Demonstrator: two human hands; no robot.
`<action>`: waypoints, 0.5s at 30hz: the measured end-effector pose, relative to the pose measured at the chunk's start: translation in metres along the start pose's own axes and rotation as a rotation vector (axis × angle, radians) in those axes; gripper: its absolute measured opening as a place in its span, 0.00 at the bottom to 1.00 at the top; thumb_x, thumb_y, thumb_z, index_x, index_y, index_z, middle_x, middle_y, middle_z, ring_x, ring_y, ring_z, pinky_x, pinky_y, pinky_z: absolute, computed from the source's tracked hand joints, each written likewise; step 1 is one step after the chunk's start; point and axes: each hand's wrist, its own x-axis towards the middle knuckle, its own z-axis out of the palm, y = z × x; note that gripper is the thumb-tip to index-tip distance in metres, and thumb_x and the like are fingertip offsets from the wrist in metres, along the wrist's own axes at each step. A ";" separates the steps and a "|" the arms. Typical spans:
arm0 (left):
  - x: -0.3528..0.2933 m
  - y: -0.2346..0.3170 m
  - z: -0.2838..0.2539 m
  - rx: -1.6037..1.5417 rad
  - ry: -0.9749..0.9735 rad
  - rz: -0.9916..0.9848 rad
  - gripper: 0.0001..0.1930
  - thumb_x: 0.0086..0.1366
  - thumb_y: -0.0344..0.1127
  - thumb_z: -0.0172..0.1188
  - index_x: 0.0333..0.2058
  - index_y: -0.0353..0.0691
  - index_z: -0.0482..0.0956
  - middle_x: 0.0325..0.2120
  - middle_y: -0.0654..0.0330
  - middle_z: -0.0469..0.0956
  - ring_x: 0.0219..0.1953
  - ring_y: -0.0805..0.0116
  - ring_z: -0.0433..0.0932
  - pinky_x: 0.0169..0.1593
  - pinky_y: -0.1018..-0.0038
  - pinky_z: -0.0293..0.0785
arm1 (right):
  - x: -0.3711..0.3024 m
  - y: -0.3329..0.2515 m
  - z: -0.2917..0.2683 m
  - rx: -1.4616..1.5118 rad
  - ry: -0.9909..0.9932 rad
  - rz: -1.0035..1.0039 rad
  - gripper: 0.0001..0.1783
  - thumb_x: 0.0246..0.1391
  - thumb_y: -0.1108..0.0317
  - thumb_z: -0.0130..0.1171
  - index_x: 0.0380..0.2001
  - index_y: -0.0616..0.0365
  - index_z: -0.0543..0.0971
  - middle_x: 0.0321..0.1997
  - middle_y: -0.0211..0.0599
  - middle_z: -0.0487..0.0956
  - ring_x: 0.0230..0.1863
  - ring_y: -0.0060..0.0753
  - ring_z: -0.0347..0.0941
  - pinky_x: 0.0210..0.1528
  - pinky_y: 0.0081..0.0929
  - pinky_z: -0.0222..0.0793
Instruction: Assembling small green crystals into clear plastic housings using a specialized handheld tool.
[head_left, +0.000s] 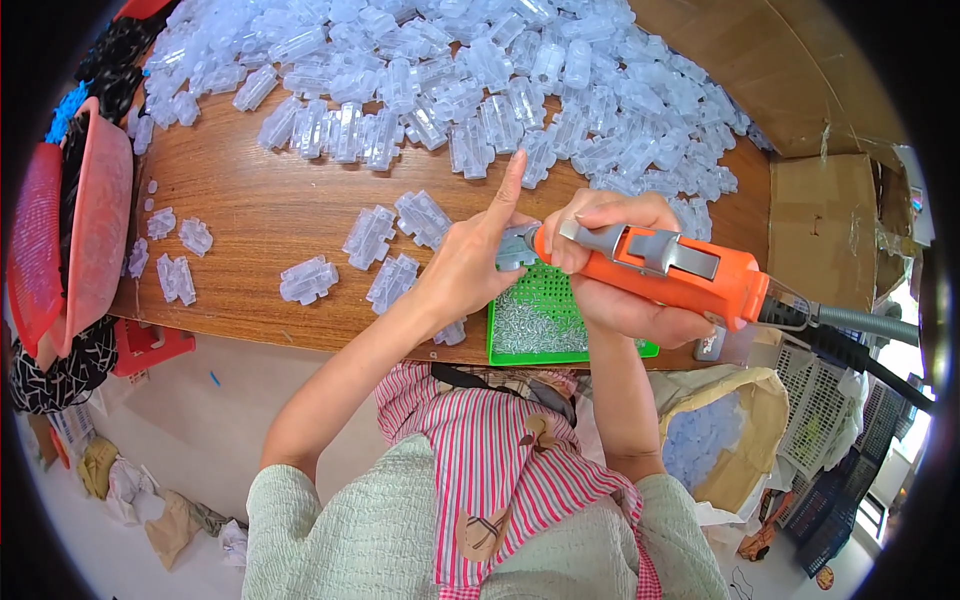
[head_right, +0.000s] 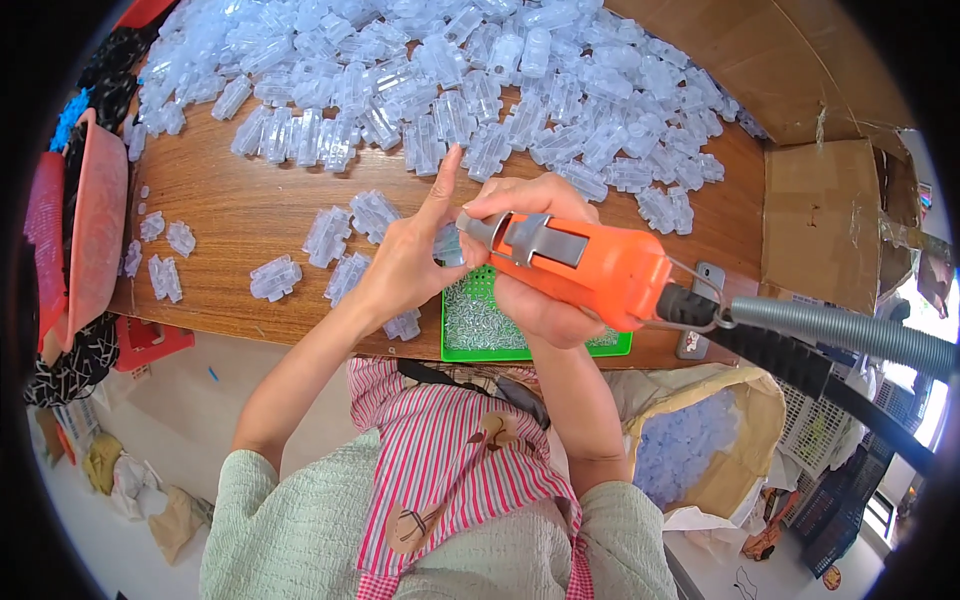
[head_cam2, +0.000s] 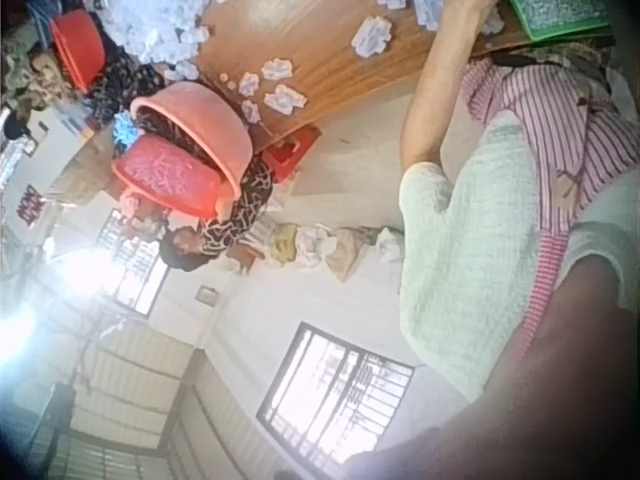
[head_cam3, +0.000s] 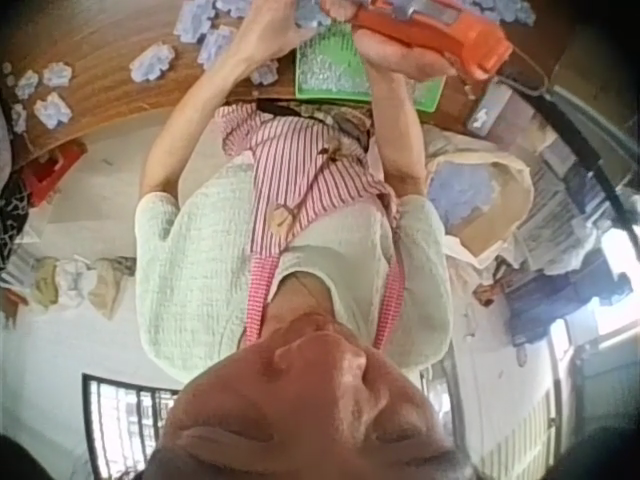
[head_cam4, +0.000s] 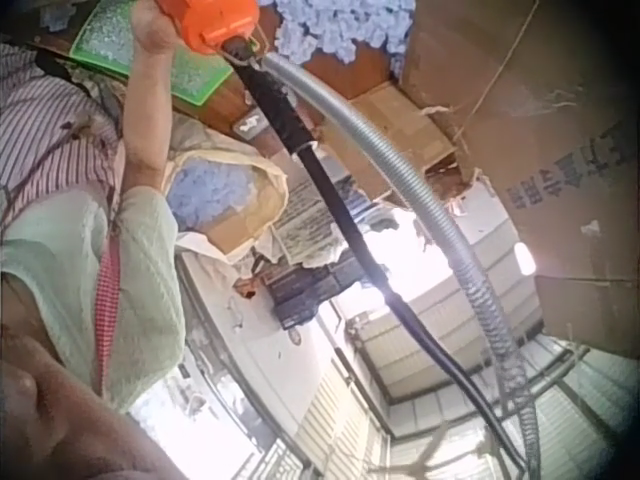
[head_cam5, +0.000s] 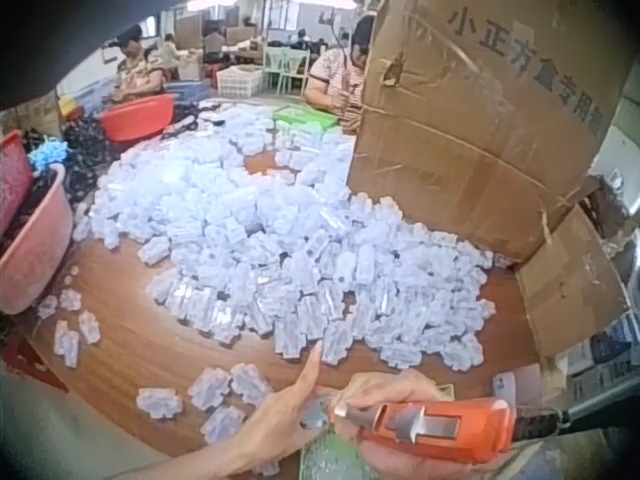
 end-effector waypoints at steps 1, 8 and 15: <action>0.000 -0.001 0.000 0.014 0.015 0.020 0.56 0.51 0.25 0.66 0.70 0.57 0.35 0.38 0.49 0.80 0.40 0.48 0.80 0.43 0.60 0.75 | 0.000 0.002 -0.001 -0.023 -0.023 -0.004 0.64 0.25 0.09 0.41 0.36 0.69 0.72 0.23 0.39 0.72 0.21 0.25 0.68 0.23 0.21 0.63; 0.002 0.000 0.002 0.048 0.016 0.067 0.60 0.45 0.19 0.66 0.69 0.54 0.35 0.38 0.49 0.80 0.42 0.43 0.78 0.44 0.58 0.75 | 0.005 0.000 0.012 -0.005 0.004 0.106 0.41 0.53 0.29 0.48 0.32 0.66 0.74 0.20 0.33 0.72 0.20 0.24 0.69 0.23 0.21 0.64; -0.001 -0.003 0.003 0.113 -0.006 0.075 0.52 0.44 0.20 0.66 0.68 0.49 0.49 0.41 0.48 0.78 0.45 0.44 0.76 0.46 0.57 0.75 | 0.001 0.001 0.003 -0.209 -0.049 0.108 0.46 0.40 0.24 0.44 0.34 0.64 0.74 0.21 0.35 0.73 0.20 0.26 0.68 0.24 0.24 0.63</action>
